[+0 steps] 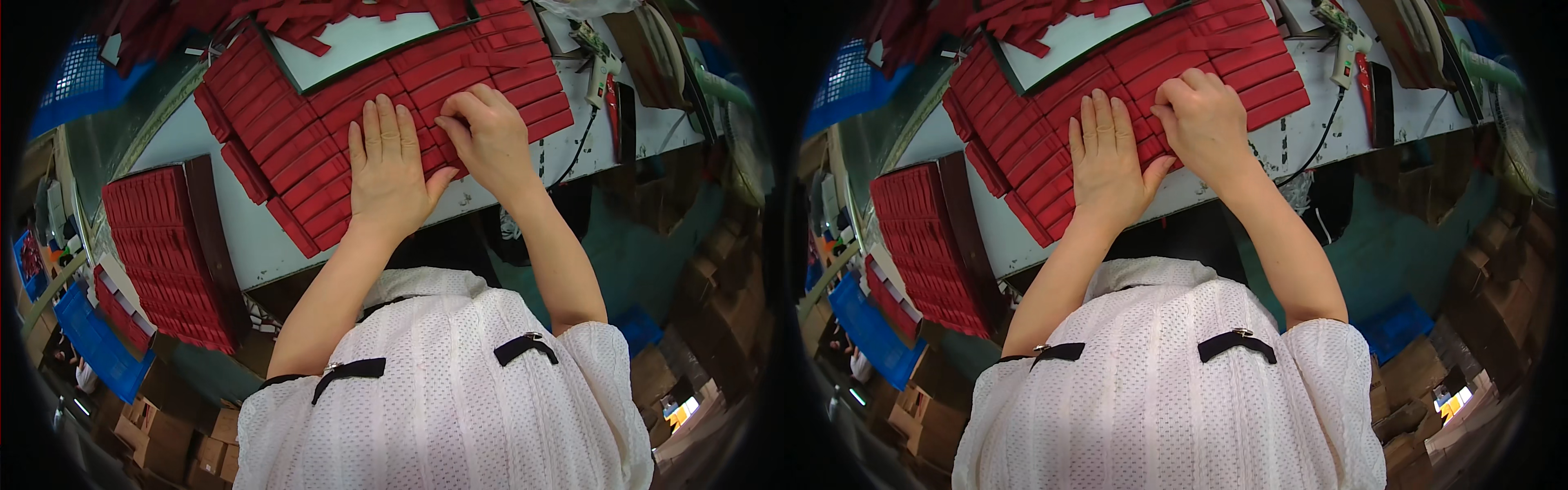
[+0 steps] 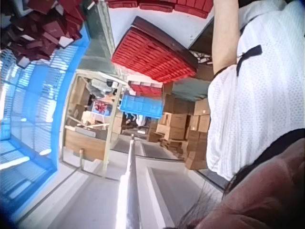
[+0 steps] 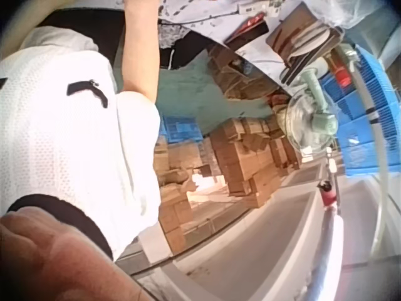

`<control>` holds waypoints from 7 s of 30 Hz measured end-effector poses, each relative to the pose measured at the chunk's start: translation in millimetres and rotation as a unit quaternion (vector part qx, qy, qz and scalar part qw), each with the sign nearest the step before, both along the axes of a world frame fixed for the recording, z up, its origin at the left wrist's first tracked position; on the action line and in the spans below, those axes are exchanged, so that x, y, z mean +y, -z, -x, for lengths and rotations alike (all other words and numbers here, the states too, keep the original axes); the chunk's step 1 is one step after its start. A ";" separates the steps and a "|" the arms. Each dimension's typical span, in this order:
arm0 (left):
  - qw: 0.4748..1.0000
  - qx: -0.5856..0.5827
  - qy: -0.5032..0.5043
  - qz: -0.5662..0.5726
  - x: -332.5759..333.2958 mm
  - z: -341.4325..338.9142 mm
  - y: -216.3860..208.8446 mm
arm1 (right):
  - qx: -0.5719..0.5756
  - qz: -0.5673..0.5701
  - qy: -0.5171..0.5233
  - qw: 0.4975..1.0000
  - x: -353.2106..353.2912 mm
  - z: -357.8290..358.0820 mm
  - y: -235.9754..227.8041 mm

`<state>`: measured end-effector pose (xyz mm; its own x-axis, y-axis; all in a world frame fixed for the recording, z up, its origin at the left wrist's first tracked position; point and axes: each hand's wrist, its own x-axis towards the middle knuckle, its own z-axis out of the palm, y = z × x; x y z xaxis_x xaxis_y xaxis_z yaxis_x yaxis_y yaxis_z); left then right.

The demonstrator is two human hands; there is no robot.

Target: The person assembles a red paper craft by applying hot glue to a grid-like base and attaching small red paper strips. They repeatedly pick up strips, apply glue, and press them into place to form a textured surface. The person also folds a separate red strip and applies glue to it.

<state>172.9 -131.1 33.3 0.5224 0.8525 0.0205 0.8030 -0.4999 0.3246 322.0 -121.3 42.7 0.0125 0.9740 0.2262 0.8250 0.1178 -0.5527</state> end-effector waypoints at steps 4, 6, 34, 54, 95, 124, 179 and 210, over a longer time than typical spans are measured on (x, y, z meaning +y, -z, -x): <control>1.000 0.004 0.004 0.002 0.2 -0.2 -0.7 | -0.059 0.012 -0.031 0.998 3.9 -0.2 0.1; 1.000 0.004 0.003 0.000 0.5 0.2 -0.1 | 0.037 0.039 -0.033 0.998 3.3 -3.5 -2.0; 0.998 -0.040 0.012 -0.054 0.7 0.4 5.9 | 0.091 -0.030 0.001 0.995 -21.9 21.4 -23.4; 0.997 -0.016 -0.019 -0.079 -3.8 0.5 2.4 | 0.635 0.400 -0.009 0.661 -88.7 -122.4 -0.7; 0.999 -0.034 0.002 -0.034 -7.1 1.8 6.1 | 0.643 0.186 0.060 0.741 -50.9 -51.8 -7.0; 0.999 0.008 0.016 -0.039 20.6 -18.6 -6.0 | 0.042 0.028 0.086 0.995 37.0 -78.7 2.2; 0.665 -0.580 -0.120 0.455 2.3 -49.9 -87.9 | 0.430 0.073 0.212 0.874 -107.6 -67.5 -70.4; 0.648 -0.586 -0.092 0.478 -9.7 -45.4 -89.7 | 0.569 0.180 0.086 0.798 -83.7 -31.2 -100.9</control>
<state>218.3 -140.8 123.0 0.5130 0.8143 -0.2714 -0.2570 0.4474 0.8566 353.2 -205.0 143.6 0.1509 0.9350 -0.3211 -0.2487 -0.2784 -0.9277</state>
